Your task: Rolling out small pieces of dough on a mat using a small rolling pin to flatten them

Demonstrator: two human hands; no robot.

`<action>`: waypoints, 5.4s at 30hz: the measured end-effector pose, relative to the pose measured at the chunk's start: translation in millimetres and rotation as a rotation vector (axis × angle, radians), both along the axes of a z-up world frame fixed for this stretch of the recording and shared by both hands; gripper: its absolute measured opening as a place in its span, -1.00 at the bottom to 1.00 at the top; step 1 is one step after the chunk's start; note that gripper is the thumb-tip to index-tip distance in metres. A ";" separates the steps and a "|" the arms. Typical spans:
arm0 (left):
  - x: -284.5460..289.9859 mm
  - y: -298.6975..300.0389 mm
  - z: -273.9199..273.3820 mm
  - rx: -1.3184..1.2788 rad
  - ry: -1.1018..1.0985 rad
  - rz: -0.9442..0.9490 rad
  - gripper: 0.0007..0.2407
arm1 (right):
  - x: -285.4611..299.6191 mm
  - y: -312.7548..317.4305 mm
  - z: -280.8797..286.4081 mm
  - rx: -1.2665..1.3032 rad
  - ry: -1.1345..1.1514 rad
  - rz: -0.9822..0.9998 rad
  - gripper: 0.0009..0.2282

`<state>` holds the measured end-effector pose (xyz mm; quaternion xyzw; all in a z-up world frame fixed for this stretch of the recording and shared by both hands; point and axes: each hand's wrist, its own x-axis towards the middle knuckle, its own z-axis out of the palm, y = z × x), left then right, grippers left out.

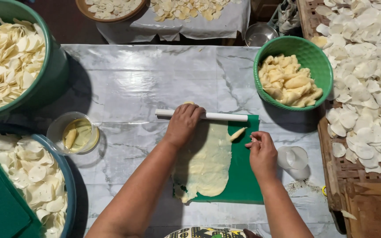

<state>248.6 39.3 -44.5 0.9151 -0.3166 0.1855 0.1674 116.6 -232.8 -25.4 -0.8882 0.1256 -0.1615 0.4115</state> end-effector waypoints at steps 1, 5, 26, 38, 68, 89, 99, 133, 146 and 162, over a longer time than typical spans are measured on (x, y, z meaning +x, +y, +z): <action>0.3 -0.1 -1.9 0.000 -0.002 -0.002 -0.82 | -2.1 -4.8 3.9 0.000 -0.002 -0.002 -0.86; 0.5 1.6 -3.9 -0.052 -0.067 0.048 -0.79 | -2.1 -8.6 24.9 -0.095 -0.032 -0.025 -0.97; -53.9 15.5 33.6 -0.067 -0.081 0.157 -0.75 | 54.9 11.0 9.6 -0.040 -0.183 0.161 -0.71; -47.6 -44.0 41.5 -0.059 0.214 -0.009 -0.73 | 51.0 30.8 16.4 -0.604 0.050 0.284 -0.44; -77.0 -37.9 50.1 0.146 0.520 0.278 -0.41 | 13.6 21.4 23.1 -0.708 0.085 0.459 -0.29; -53.4 -46.8 68.9 0.172 0.455 0.301 -0.42 | 39.0 3.0 2.4 -0.601 0.099 0.275 -0.43; -133.8 -27.8 48.2 0.174 0.367 0.203 -0.41 | -64.1 29.1 21.7 -0.768 0.070 0.214 -0.39; -146.3 -4.7 33.2 -0.233 0.312 0.045 -0.75 | -16.9 -3.0 73.6 0.609 0.256 0.206 -0.77; -134.4 0.1 47.6 -0.252 0.223 0.108 -0.81 | -70.4 20.3 -5.1 -0.180 0.194 0.043 -0.71; -142.2 -16.4 63.8 -0.170 0.438 0.060 -0.87 | -42.8 21.3 19.6 -0.585 0.069 0.232 -0.52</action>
